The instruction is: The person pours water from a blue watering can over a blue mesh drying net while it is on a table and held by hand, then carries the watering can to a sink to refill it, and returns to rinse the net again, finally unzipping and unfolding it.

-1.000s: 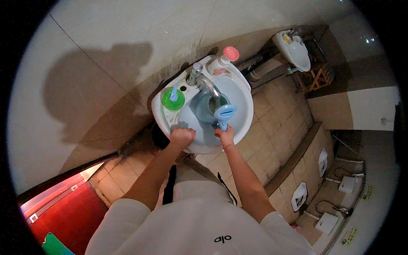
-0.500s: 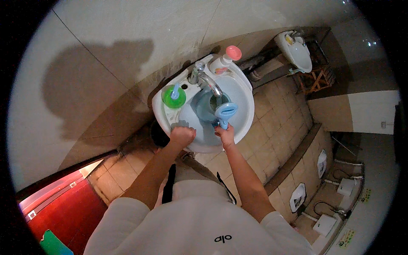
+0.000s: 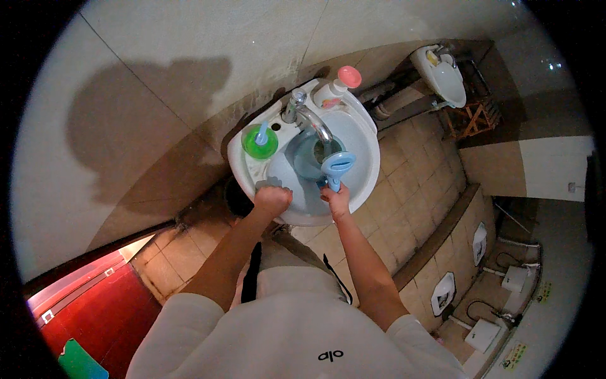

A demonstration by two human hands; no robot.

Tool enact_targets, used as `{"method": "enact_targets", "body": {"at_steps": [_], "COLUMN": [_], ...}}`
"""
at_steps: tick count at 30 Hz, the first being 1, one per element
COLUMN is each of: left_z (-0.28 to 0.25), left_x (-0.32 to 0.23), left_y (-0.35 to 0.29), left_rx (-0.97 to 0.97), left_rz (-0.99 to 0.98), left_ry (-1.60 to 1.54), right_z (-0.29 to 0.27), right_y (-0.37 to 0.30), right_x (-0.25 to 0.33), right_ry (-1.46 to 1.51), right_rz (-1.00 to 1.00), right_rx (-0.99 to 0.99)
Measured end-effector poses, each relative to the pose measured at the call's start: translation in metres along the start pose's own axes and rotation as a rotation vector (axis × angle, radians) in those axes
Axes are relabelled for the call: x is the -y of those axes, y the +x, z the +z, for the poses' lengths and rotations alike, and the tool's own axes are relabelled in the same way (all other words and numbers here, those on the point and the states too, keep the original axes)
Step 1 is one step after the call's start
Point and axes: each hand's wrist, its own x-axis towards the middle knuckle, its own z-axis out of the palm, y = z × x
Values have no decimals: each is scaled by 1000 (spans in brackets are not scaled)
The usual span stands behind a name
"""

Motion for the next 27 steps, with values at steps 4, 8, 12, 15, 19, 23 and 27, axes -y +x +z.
{"method": "enact_targets", "body": {"at_steps": [4,8,12,15,19,23,27], "left_z": [8,9,9,8,6,8,7], "left_x": [4,3,4,3,0,0,0], "left_y": [-1,1,1,1,1,2,3], "left_rx": [15,25,29,17,-55,-172,-228], "left_rz": [-14,-16,5,2,-41,-52,-31], "left_ry": [17,35,21,33,80,104,104], "right_z": [5,2,0,-3,-4,-3,-5], "right_y": [-4,-1,3,5,4,3,4], "right_x": [5,1,-7,-11,-10,-6,-6], "right_ry": [4,-3,-29,-2,-16,-5,-17], "right_rz": [20,3,-14,-3,5,-11,6], "right_rx": [-8,-7,-30,-8,7,37,50]}}
